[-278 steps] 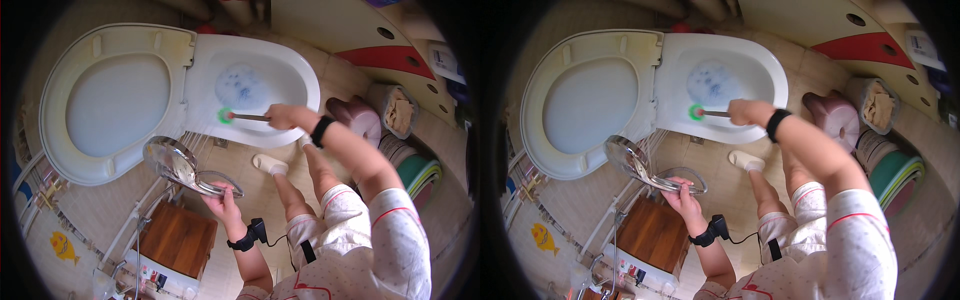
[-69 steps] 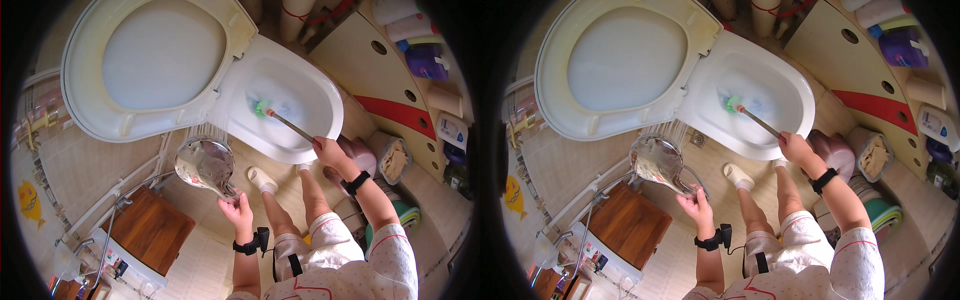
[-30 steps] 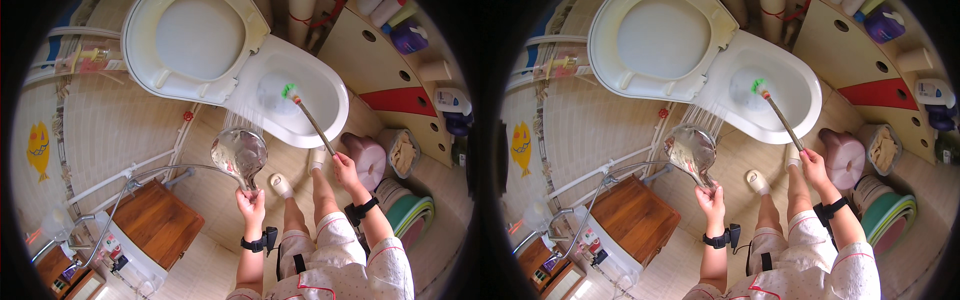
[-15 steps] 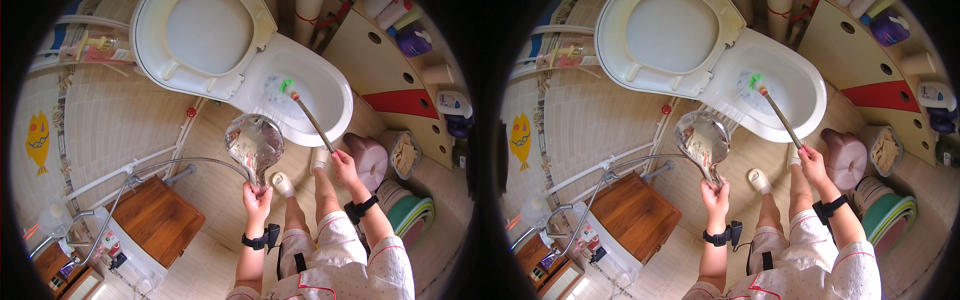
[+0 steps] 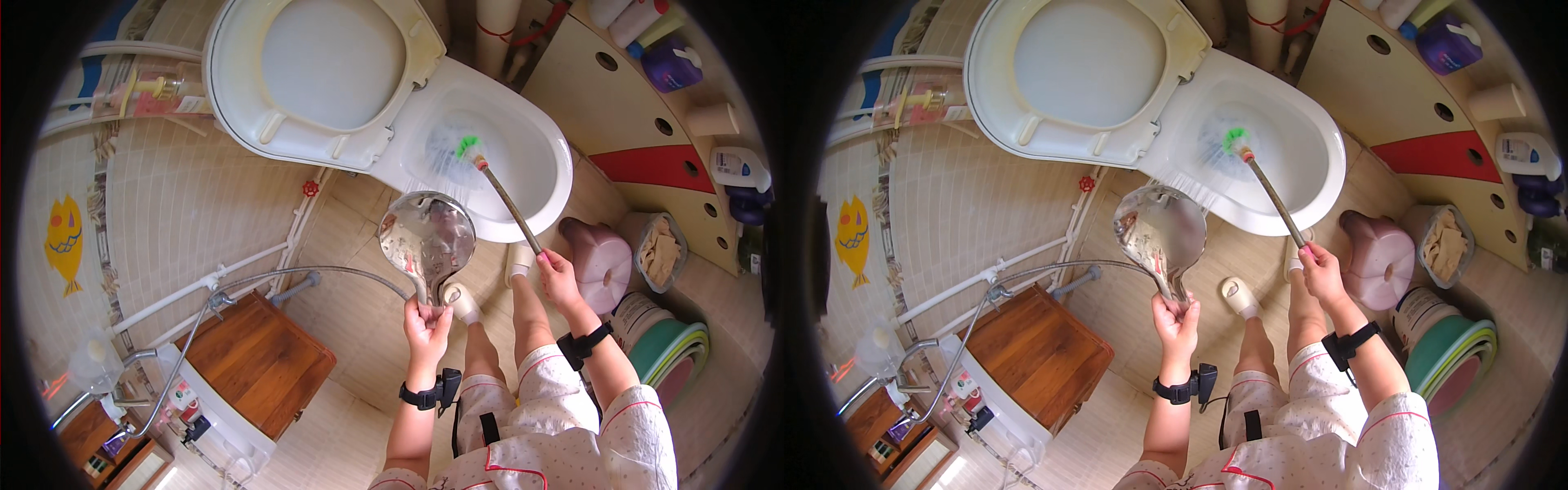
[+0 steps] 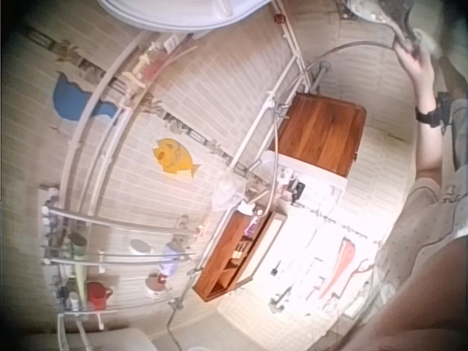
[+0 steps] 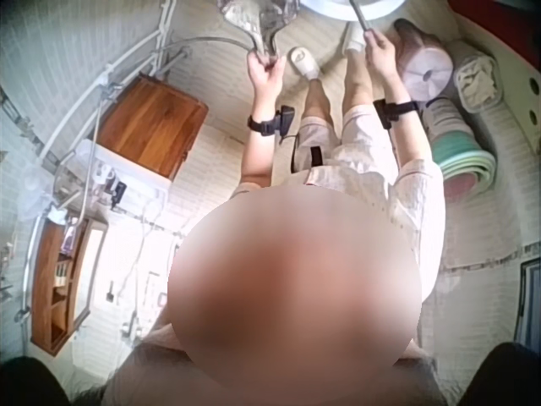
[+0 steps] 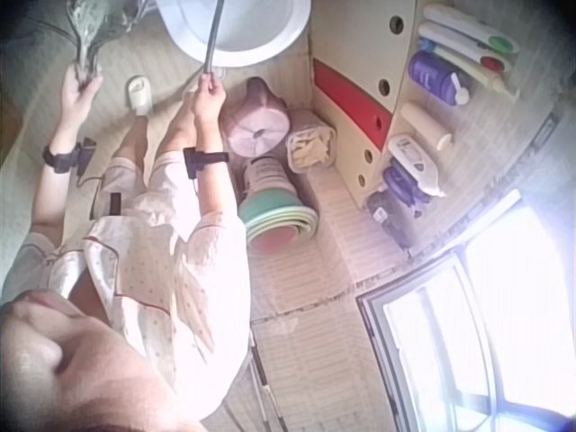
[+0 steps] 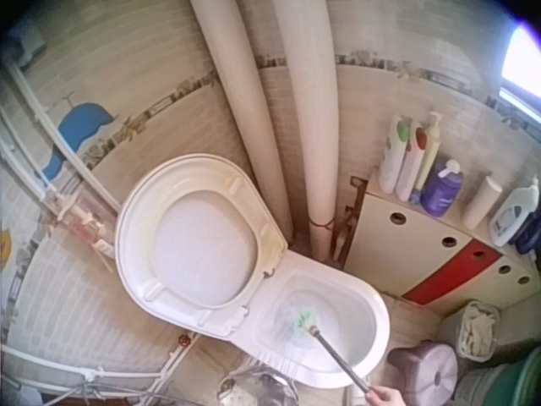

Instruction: The person cleans the inside of a toilet bowl using a long-handled brush and water from a handheld shower head, then closes the lid.

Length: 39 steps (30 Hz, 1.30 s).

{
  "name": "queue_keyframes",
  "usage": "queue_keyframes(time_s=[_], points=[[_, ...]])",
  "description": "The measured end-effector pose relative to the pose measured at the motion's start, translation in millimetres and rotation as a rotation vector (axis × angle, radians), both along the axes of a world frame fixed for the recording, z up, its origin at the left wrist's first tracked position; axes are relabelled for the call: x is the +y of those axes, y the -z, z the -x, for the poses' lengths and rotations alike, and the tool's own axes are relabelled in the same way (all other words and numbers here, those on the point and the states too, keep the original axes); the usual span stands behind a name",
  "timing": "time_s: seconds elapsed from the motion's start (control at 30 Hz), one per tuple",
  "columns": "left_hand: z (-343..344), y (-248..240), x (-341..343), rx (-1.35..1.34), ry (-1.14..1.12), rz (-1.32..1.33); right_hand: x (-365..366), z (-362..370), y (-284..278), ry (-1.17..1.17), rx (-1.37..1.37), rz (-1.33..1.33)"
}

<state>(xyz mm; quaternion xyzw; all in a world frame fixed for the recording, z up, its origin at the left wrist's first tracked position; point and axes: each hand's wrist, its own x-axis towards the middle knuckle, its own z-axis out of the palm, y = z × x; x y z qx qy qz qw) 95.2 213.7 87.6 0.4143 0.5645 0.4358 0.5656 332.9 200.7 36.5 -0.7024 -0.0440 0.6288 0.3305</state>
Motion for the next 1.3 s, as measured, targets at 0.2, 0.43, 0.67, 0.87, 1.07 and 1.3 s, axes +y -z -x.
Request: queue_keyframes(time_s=[0.2, 0.43, 0.67, 0.87, 1.07, 1.3], points=[[-4.1, 8.7, -5.4, 0.021, -0.045, -0.057, -4.3, -3.2, 6.0, 0.005, 0.006, 0.007], [-4.6, 17.3, -10.4, 0.174, -0.037, -0.130, -11.1, -3.9, 15.5, 0.003, -0.007, -0.043], [-10.0, 13.1, -9.2, 0.220, 0.003, -0.182, -11.1, -1.0, 11.8, 0.001, -0.037, -0.040], [-12.1, 9.4, -8.3, 0.201, -0.008, -0.191, -15.0, -0.2, 10.8, -0.067, -0.016, -0.003], [-8.6, -1.2, -15.4, 0.082, -0.012, -0.016, -28.1, -0.6, 15.8, -0.420, -0.638, -0.330], [6.7, -19.0, -23.1, 0.022, -0.066, -0.026, -44.7, -7.2, 15.4, -0.532, -0.726, -0.252]])
